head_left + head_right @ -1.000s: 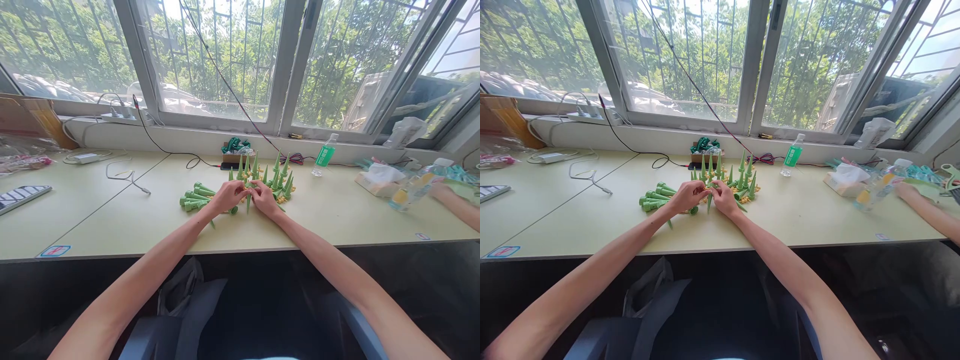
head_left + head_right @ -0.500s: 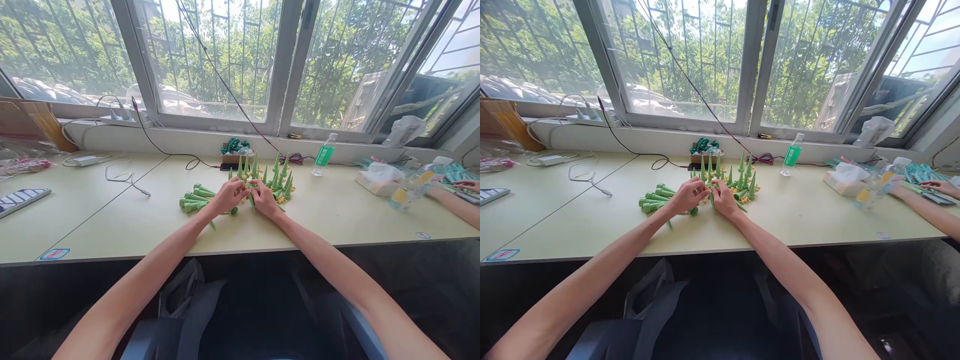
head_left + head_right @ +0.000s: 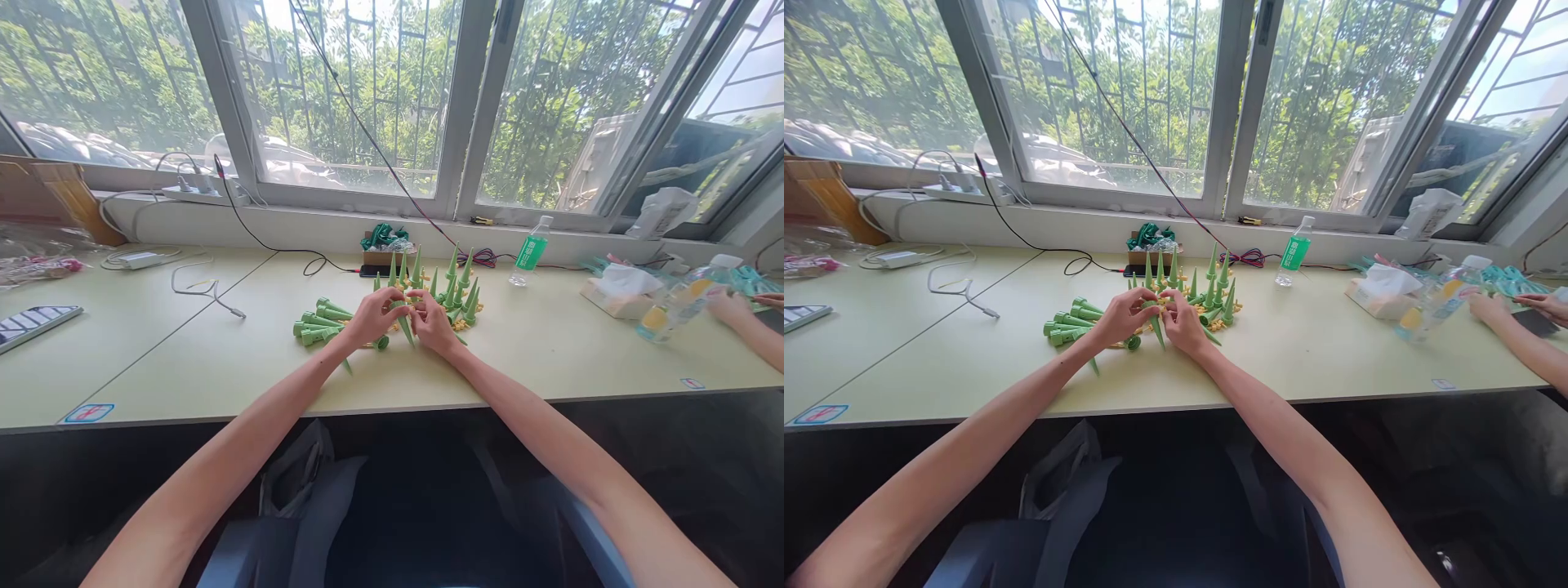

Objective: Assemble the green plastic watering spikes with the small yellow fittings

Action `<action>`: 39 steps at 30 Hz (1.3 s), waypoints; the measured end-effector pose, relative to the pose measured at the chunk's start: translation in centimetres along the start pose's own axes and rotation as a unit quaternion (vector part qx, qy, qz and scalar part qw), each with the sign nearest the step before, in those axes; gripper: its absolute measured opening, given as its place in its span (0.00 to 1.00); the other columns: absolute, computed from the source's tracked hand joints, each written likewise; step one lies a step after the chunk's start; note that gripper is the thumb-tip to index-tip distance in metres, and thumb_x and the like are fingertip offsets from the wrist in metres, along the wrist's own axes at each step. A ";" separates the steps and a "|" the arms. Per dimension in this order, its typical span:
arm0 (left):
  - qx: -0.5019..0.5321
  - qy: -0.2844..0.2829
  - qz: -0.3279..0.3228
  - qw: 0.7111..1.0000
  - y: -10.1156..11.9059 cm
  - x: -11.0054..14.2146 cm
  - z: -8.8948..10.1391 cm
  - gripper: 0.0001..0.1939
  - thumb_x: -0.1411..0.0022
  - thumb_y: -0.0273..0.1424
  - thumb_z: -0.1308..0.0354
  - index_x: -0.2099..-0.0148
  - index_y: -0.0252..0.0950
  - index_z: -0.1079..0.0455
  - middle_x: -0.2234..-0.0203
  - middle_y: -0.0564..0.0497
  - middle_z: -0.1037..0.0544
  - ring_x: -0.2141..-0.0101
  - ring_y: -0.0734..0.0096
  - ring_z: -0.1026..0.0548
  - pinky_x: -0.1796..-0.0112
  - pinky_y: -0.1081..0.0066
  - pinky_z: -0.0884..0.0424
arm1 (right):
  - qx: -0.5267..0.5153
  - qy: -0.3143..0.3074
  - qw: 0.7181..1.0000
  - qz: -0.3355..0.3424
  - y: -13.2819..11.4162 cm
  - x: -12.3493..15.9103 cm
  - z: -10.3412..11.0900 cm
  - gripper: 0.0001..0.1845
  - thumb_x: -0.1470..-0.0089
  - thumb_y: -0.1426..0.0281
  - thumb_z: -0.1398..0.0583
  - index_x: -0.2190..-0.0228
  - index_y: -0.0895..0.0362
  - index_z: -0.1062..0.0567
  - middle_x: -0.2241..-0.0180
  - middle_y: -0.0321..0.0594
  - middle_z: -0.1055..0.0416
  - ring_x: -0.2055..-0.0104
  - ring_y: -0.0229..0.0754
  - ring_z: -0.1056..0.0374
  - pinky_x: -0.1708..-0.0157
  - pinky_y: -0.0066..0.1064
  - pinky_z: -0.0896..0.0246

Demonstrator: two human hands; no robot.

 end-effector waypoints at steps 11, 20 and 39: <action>-0.017 0.037 -0.014 0.999 0.2 0.0 0.2 0.14 0.34 0.38 0.48 0.60 0.34 0.27 0.66 0.47 0.25 0.68 0.71 0.28 0.67 0.73 0.31 | 0.150 -0.061 0.986 0.038 1.1 -0.3 -0.6 0.05 0.49 0.75 0.43 0.76 0.56 0.31 0.76 0.35 0.31 0.76 0.36 0.41 0.70 0.29 0.45; -0.083 0.047 -0.021 0.995 0.1 0.2 0.1 0.14 0.35 0.39 0.47 0.64 0.35 0.27 0.74 0.51 0.26 0.75 0.73 0.33 0.69 0.72 0.36 | 0.209 -0.100 0.971 0.053 1.9 -0.3 -1.0 0.07 0.51 0.77 0.43 0.78 0.57 0.31 0.73 0.38 0.33 0.73 0.38 0.41 0.69 0.30 0.44; -0.129 0.098 -0.009 0.987 0.1 0.4 0.1 0.14 0.34 0.37 0.49 0.69 0.35 0.33 0.77 0.52 0.29 0.78 0.74 0.36 0.72 0.72 0.39 | 0.145 0.062 0.986 0.048 0.6 -0.3 -0.1 0.11 0.35 0.66 0.53 0.62 0.56 0.33 0.67 0.41 0.33 0.67 0.42 0.38 0.65 0.32 0.44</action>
Point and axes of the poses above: each hand's wrist, its own x-axis away from the middle knuckle, its own z-axis out of the back of the hand, y = z × x, the point moved 1 cm from there along -x, towards the middle knuckle
